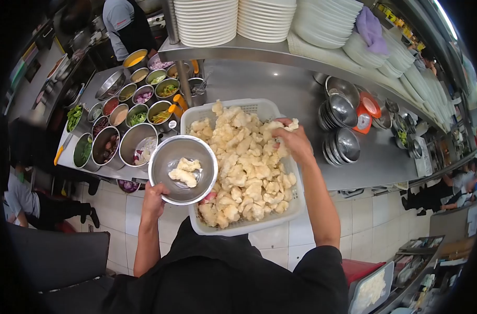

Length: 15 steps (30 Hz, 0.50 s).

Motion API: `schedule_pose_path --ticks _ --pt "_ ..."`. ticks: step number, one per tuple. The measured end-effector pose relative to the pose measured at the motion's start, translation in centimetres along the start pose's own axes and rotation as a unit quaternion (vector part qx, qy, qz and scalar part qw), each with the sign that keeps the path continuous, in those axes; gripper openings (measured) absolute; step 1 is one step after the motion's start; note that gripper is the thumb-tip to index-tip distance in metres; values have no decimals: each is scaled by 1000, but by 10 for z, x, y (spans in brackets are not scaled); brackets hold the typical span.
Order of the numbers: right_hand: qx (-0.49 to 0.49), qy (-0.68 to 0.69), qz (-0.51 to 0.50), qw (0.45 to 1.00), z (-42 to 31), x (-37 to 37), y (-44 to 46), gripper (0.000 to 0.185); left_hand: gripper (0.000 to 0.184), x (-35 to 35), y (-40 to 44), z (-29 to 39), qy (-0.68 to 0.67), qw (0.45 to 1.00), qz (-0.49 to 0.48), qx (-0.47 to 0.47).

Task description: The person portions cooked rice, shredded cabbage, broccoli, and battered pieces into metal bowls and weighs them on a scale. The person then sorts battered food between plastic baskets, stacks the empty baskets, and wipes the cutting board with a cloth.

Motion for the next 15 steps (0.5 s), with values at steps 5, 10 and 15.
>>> schedule_pose_path --ticks 5,10,15 --pt "-42 61 -174 982 -60 99 -52 32 46 35 -3 3 39 998 -49 -26" --pt "-205 -95 -180 957 -77 138 -55 42 43 55 -7 -4 13 996 -70 -48" --pt "-269 -150 -215 927 -86 159 -75 40 34 37 2 -23 30 998 -35 -39"
Point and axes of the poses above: each hand's wrist, its own y-axis towards the middle knuckle, its own x-axis out of the palm, z = x × y, the point moved 9 cm from there along y, towards the middle knuckle, and after that the axes turned 4 degrees about z, right-handed, at the moved point
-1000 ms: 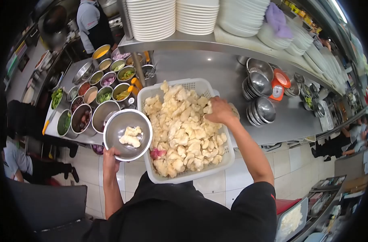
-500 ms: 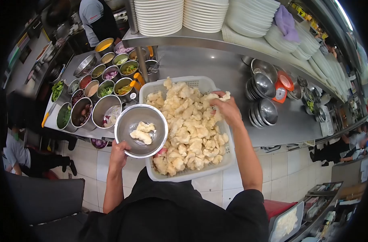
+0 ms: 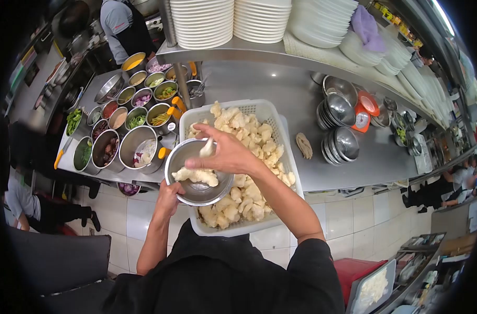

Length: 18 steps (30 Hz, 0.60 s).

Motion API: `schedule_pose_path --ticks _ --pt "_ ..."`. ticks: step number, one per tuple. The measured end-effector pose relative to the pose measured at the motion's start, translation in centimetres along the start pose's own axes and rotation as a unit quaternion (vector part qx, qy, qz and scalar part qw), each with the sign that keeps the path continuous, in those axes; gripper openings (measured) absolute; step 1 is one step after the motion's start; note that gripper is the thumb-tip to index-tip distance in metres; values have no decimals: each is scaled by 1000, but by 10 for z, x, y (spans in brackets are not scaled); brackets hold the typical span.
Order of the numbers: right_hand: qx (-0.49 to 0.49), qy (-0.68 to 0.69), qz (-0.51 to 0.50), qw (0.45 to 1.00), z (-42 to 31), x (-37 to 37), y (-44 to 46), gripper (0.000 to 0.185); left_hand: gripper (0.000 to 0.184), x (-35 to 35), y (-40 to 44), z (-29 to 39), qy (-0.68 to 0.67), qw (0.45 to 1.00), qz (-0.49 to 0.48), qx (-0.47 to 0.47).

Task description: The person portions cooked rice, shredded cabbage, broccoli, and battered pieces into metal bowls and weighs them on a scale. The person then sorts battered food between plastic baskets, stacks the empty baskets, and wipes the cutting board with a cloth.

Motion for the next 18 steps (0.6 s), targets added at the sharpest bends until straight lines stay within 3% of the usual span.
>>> schedule_pose_path --ticks 3,5,7,9,11,13,15,16,18 --pt "47 28 71 996 28 -25 7 40 20 -5 -7 12 0 998 19 63" --pt "90 -75 -56 992 74 -19 2 45 37 -17 -6 5 -29 999 7 39" --pt "136 -229 -55 962 97 -20 -15 48 42 -44 8 -10 -63 997 -6 35" --pt "119 -356 78 924 117 -30 -26 59 53 -62 19 -20 -82 996 22 -9" --pt "164 -363 91 913 147 -35 -29 66 60 -52 29 -8 -90 995 -44 -16" --pt "208 -364 89 903 160 -39 -31 74 62 -56 28 5 -105 994 33 9" --pt "240 -307 29 920 169 -36 -28 82 61 -44 34 12 -95 995 -44 -3" --pt "230 -324 45 917 175 -37 -25 80 15 -45 42 15 -79 994 -63 53" --pt "227 -341 69 910 166 -44 -27 80 15 -25 27 27 -58 995 -47 64"
Point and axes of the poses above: each hand's wrist, its own y-axis towards the middle knuckle, its own x-axis out of the palm, z = x × y, the point moved 9 cm from there along y, towards the middle knuckle, and after that the axes turned 4 degrees about z, right-handed, at the moved point
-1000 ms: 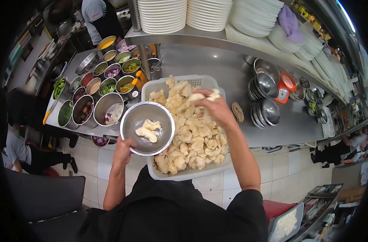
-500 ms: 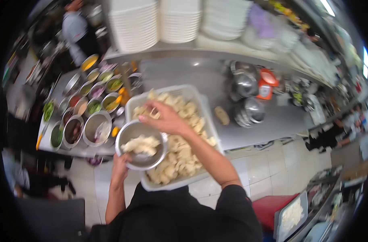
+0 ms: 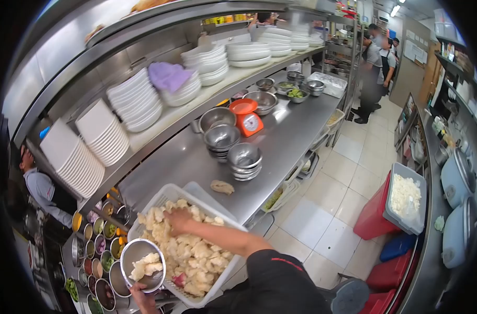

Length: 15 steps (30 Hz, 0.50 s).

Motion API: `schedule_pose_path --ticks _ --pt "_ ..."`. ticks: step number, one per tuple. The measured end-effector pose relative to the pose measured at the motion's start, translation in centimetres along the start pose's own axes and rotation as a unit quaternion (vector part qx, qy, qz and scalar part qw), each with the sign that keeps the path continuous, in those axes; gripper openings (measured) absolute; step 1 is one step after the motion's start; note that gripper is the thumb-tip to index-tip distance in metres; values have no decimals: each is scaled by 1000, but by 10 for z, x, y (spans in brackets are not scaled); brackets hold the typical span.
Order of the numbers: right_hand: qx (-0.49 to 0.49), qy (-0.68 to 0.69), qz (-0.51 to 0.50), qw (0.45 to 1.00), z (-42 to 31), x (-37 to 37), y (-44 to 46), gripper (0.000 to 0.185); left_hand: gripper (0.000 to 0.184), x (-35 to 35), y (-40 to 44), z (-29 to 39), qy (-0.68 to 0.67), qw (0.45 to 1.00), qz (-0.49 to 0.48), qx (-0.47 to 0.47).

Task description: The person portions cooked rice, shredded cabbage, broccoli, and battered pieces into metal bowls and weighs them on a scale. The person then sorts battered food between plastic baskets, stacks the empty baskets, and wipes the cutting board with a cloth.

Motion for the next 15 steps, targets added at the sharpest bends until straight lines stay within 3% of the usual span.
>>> schedule_pose_path --ticks 3,5,6,7,12,15 --pt "13 6 10 1000 1 2 -3 73 41 -27 23 -30 45 997 -25 -53" --pt "21 23 4 1000 8 2 3 67 47 18 -21 -17 12 998 42 -50" --pt "12 28 -17 999 7 6 6 65 56 34 -26 -24 77 989 -72 -107" --pt "2 38 -40 998 5 12 8 62 56 33 -33 -29 82 989 -65 -103" --pt "-39 6 -31 999 6 12 9 72 68 109 -120 1 58 994 93 -12" --pt "-52 -15 -34 998 22 -8 -10 80 64 96 -131 -11 16 985 171 0"
Point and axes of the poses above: each hand's wrist, its own y-axis towards the middle knuckle, its own x-axis out of the palm, z = x × y, the point moved 9 cm from there along y, towards the middle knuckle, and after that the axes turned 4 degrees about z, right-handed, at the moved point
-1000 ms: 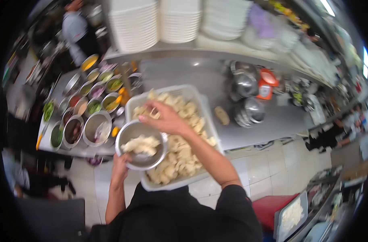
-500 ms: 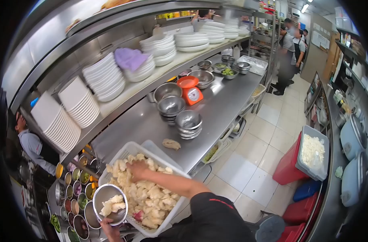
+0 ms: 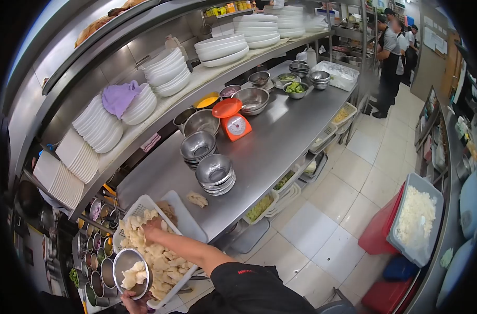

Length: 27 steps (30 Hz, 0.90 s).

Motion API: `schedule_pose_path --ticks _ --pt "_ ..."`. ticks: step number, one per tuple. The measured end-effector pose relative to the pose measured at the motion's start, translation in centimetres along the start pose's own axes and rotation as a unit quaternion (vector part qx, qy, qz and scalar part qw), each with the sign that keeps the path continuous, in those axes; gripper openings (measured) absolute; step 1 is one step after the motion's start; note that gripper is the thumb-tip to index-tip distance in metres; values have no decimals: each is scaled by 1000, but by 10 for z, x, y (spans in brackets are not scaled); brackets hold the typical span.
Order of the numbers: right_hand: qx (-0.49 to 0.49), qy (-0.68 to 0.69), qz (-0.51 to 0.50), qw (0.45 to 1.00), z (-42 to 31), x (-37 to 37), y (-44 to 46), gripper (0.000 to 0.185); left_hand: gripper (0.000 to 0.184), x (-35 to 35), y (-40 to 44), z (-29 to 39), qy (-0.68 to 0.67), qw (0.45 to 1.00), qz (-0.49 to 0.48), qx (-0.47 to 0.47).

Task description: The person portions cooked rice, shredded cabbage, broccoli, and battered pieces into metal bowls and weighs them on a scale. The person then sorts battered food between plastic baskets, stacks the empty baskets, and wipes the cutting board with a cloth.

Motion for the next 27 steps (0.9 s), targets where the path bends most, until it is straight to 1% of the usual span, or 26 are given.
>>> schedule_pose_path --ticks 1,2,4,5,7,8,10,11,18,19,21,22,24,25,27 --pt "-11 26 -26 999 3 -5 -10 84 64 2 -5 -2 5 1000 -5 3" --pt "-14 28 -27 999 6 -1 -9 84 63 5 -12 -2 10 1000 -12 4" --pt "-28 77 -65 995 10 10 -4 93 63 13 -21 -1 17 1000 -19 10" --pt "-28 78 -64 994 12 6 -6 93 63 15 -24 -1 21 999 -22 12" --pt "-101 63 -88 989 6 4 -16 95 62 22 -28 -1 25 999 -28 16" --pt "-100 62 -89 989 10 6 -17 95 62 25 -29 -2 27 999 -31 16" --pt "-158 77 -78 981 6 4 -21 97 61 31 -32 -3 31 999 -36 16" --pt "-174 92 -39 980 4 -8 -31 87 61 34 -33 -3 34 999 -39 15" --pt "-197 60 -13 978 5 -27 -59 75 60 54 -36 -7 41 997 -57 16" --pt "-196 60 -13 979 6 -23 -56 75 59 56 -36 -8 44 997 -59 17" --pt "-204 83 19 975 -1 -3 -41 74 59 61 -35 -6 46 997 -65 17" --pt "-202 83 21 976 -6 20 -27 74 59 63 -34 -6 47 996 -67 17" --pt "-179 108 71 975 -7 12 -23 79 58 69 -31 -3 53 995 -78 17" --pt "-173 70 23 982 -8 25 -23 78 58 72 -28 -3 58 994 -90 15" --pt "-165 61 24 984 -10 5 -44 80 56 79 -24 2 63 994 -83 13"
Point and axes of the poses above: each hand's wrist, its own y-axis towards the middle knuckle, its own x-axis out of the palm, z = x × y, the point moved 9 cm from there along y, towards the middle knuckle, and after that the axes turned 4 degrees about z, right-handed, at the moved point
